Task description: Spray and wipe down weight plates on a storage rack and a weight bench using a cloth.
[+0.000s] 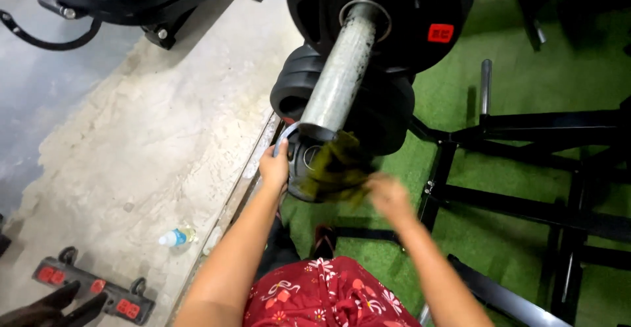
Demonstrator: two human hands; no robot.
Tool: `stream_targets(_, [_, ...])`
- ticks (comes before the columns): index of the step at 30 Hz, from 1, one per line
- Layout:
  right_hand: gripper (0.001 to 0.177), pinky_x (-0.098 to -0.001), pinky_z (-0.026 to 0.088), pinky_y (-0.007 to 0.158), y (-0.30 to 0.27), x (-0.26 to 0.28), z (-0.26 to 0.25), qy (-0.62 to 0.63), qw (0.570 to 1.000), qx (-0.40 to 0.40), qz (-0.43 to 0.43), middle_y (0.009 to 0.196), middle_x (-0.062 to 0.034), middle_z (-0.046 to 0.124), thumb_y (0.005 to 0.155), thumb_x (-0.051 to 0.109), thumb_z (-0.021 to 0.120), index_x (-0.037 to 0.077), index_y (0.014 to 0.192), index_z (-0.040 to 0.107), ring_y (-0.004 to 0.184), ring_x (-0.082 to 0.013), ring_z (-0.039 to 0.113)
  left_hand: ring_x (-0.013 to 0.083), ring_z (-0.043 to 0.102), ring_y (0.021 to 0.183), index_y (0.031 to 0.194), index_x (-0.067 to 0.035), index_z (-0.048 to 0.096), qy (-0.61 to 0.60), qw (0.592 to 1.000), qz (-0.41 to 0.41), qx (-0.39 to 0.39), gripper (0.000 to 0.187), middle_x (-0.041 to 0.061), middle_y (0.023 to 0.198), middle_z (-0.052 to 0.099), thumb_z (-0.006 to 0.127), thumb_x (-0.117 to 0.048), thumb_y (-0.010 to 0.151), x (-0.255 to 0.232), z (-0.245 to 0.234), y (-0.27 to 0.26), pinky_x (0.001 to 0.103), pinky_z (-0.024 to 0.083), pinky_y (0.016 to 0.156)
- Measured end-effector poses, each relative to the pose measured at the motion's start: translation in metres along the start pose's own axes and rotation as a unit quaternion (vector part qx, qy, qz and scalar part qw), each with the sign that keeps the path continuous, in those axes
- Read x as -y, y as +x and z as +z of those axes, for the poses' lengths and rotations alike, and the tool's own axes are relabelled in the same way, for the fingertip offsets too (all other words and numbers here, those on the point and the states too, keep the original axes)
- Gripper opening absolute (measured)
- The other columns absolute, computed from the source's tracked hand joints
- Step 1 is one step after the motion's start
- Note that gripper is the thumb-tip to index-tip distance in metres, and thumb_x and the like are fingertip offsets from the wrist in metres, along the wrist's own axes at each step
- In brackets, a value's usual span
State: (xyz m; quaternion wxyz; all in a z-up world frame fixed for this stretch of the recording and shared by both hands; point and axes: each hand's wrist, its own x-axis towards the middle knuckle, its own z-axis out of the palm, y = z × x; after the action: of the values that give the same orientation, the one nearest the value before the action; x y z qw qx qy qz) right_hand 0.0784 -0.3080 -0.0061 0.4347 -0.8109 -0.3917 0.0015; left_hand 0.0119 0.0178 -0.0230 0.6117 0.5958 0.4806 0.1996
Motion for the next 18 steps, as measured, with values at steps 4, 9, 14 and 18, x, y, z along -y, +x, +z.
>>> stream_targets(4, [0.03,-0.0363,0.051,0.099,-0.006,-0.047,-0.048,0.046,0.964,-0.17,0.202,0.118,-0.0127,0.074,0.089,0.002,0.065,0.001,0.118,0.071,0.111,-0.0247,0.068,0.0117,0.054,0.065,0.1,0.004,0.073,-0.041,0.999,0.013,0.012,0.043,0.004,0.077,0.068,0.074,-0.038,0.093,0.01,0.0,0.002,0.03,0.045,0.061])
stream_targets(9, [0.026,-0.0331,0.047,0.1,-0.011,-0.08,-0.05,0.112,0.936,-0.234,0.239,0.112,-0.0101,0.065,0.092,0.004,0.05,0.002,0.115,0.063,0.108,-0.0217,0.06,0.0145,0.06,0.07,0.104,0.005,0.073,-0.032,0.999,0.02,0.002,0.049,0.007,0.082,0.072,0.08,-0.039,0.086,0.012,0.004,0.002,0.031,0.05,0.065])
stream_targets(14, [0.033,-0.0367,0.045,0.102,0.003,-0.109,0.049,0.166,0.932,-0.102,0.305,0.115,-0.0147,0.063,0.097,0.026,0.048,0.003,0.116,0.061,0.11,-0.0266,0.058,0.024,0.071,0.086,0.116,0.008,0.07,0.081,0.995,0.041,-0.045,0.065,0.018,0.097,0.076,0.084,-0.044,0.08,0.006,0.005,-0.004,0.035,0.055,0.079])
stream_targets(18, [0.067,-0.0358,0.039,0.11,0.032,-0.061,0.08,0.291,0.884,-0.003,0.365,0.138,-0.0103,0.06,0.099,0.059,0.051,0.004,0.136,0.055,0.127,-0.0226,0.054,0.0294,0.074,0.093,0.121,0.008,0.069,0.115,0.991,0.032,-0.061,0.069,0.024,0.103,0.076,0.082,-0.046,0.081,0.003,0.005,-0.007,0.038,0.056,0.085])
